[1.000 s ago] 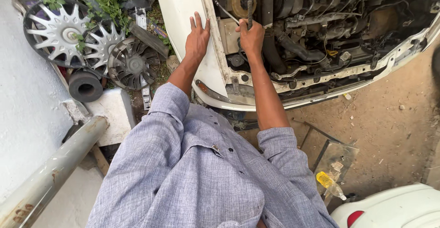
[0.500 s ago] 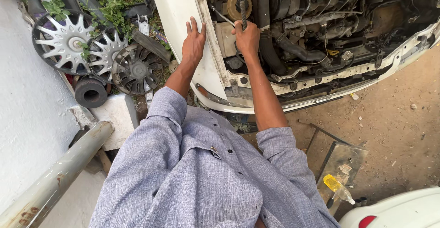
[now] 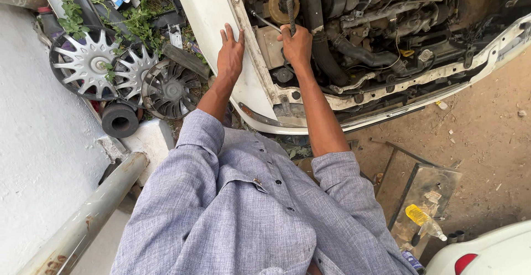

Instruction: The person works on a car engine by using a wrench to loosen components, manipulating hoses and the air filter housing by hand, and using a screwdriver to tighten fasteners near the radiator support.

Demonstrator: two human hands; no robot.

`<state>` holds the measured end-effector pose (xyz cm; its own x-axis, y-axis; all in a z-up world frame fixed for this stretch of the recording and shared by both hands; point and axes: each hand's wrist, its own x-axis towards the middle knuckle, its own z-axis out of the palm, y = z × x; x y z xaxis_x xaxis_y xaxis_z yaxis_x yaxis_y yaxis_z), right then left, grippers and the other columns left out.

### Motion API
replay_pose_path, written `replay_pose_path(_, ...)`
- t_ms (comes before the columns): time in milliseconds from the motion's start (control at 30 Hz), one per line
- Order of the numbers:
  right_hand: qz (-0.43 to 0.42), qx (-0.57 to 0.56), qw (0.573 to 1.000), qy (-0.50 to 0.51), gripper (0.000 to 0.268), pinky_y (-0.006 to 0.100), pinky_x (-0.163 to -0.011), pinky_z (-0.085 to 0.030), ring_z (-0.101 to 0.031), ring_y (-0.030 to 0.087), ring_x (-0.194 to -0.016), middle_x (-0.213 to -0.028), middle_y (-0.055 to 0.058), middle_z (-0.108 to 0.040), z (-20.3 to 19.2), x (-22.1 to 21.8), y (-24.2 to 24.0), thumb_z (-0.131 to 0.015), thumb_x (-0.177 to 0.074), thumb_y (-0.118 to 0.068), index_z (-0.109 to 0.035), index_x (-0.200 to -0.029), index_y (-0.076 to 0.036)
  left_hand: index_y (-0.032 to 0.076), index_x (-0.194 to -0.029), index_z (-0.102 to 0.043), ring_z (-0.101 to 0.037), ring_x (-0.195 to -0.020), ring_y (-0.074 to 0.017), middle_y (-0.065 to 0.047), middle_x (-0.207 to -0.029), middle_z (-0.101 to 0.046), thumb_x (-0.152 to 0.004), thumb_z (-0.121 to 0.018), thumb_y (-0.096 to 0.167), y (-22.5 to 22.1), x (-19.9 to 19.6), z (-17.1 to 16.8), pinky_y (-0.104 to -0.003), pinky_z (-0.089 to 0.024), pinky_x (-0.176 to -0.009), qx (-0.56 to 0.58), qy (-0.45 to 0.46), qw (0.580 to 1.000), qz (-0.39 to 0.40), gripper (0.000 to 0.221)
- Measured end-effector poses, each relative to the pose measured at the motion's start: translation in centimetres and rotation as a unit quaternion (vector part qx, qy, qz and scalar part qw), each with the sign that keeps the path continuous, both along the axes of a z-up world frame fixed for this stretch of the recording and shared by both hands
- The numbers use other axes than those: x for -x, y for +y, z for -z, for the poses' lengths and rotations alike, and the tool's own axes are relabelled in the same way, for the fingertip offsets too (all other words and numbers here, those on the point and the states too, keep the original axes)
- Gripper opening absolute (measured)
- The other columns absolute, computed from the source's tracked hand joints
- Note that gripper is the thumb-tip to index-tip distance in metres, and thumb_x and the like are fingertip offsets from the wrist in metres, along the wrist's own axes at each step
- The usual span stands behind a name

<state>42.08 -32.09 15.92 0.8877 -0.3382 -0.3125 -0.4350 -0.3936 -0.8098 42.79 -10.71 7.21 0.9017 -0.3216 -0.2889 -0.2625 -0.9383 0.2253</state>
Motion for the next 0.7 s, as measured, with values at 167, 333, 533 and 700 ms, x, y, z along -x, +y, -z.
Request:
replay_pose_path(167,0.007,-0.022,0.999,0.022,0.026,0.035,-0.056,-0.054,-0.068,0.016,-0.057,-0.079,0.007,-0.080,0.4,0.1,-0.2,-0.063,-0.097,-0.024,-0.078,-0.103,-0.003,0.011,-0.157,-0.044,-0.037,-0.142,-0.0535,-0.033,-0.160,-0.023,-0.076,-0.057,-0.029,-0.1,-0.1,-0.6,-0.036,-0.063,-0.081,0.005,0.010,1.000,-0.007,0.091)
replay_pose_path(333,-0.047,0.040,0.998,0.003,0.027,0.037,-0.060,-0.054,-0.071,0.018,-0.060,-0.071,0.011,-0.075,-1.3,-0.6,0.4,-0.065,-0.101,-0.025,-0.077,-0.094,-0.002,0.012,-0.157,-0.045,-0.038,-0.143,-0.0529,-0.032,-0.161,-0.023,-0.079,-0.057,-0.028,0.0,0.0,-1.2,-0.039,-0.063,-0.083,0.012,0.009,1.000,-0.009,0.089)
replay_pose_path(533,-0.125,0.127,0.984,0.028,0.027,0.044,-0.057,-0.051,-0.069,0.029,-0.059,-0.069,0.016,-0.070,-4.5,-2.9,1.5,-0.064,-0.102,-0.024,-0.073,-0.097,0.001,0.013,-0.156,-0.045,-0.037,-0.143,-0.0517,-0.031,-0.161,-0.023,-0.079,-0.056,-0.027,0.1,-0.1,-1.3,-0.041,-0.062,-0.085,0.016,0.011,1.000,-0.005,0.088)
replay_pose_path(700,0.043,-0.004,0.998,0.046,0.021,0.034,-0.058,-0.061,-0.078,0.020,-0.063,-0.073,0.011,-0.078,-1.6,-5.3,2.0,-0.060,-0.096,-0.020,-0.073,-0.098,-0.003,0.014,-0.157,-0.044,-0.038,-0.144,-0.0507,-0.031,-0.161,-0.024,-0.080,-0.056,-0.026,0.4,0.1,-1.4,-0.041,-0.061,-0.087,0.021,0.004,1.000,-0.002,0.088)
